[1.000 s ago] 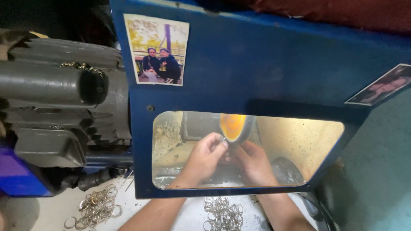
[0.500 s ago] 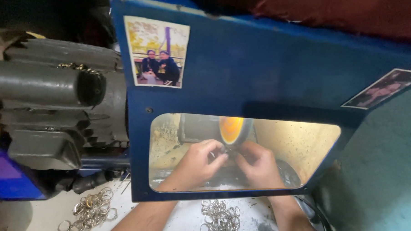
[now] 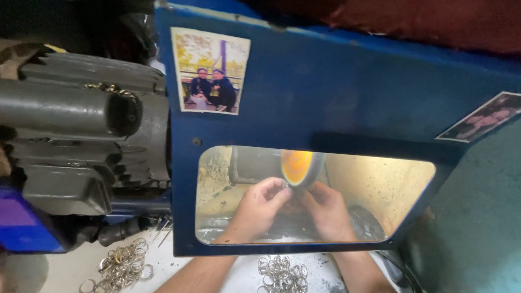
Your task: The person repeatedly presses small metal rings against a rotating buffing wheel inside a blue bench grinder to polish them. They handle the rings one at a time, occasionally pausing to pick up more from a pile on the table and continue the process.
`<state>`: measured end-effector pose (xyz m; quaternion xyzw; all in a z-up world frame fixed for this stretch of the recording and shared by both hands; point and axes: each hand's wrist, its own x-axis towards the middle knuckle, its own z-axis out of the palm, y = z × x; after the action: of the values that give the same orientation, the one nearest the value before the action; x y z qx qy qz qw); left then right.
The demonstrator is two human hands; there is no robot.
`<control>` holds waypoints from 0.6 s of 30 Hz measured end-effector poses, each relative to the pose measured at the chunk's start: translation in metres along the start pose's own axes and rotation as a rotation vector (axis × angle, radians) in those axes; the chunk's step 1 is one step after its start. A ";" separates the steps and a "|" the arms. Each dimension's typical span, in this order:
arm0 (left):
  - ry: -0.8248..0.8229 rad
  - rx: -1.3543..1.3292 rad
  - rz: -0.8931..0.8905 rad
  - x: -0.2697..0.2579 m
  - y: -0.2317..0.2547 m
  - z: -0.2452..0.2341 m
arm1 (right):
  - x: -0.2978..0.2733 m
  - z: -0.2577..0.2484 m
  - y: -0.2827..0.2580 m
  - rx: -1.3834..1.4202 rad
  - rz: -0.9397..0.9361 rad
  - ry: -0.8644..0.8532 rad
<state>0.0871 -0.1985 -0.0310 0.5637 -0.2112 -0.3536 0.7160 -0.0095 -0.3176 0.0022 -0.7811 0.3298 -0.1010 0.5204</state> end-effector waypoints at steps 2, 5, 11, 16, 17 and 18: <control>0.013 -0.062 0.021 0.000 -0.004 0.001 | 0.003 0.002 0.007 -0.021 0.018 0.037; 0.032 -0.044 0.041 -0.002 0.003 -0.004 | 0.000 0.009 -0.004 0.005 0.009 0.060; -0.123 0.374 0.170 -0.006 0.023 -0.020 | -0.006 0.004 0.005 0.120 -0.168 0.117; -0.167 0.452 0.157 -0.005 0.019 -0.022 | -0.004 -0.007 0.015 -0.004 -0.289 0.085; -0.150 0.439 0.128 -0.004 0.018 -0.021 | -0.004 -0.008 0.015 0.000 -0.262 0.074; -0.153 0.441 0.130 -0.003 0.016 -0.018 | -0.003 -0.010 0.011 0.002 -0.263 0.078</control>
<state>0.1021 -0.1820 -0.0202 0.6630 -0.3727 -0.2940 0.5788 -0.0216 -0.3257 -0.0028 -0.8126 0.2446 -0.1991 0.4901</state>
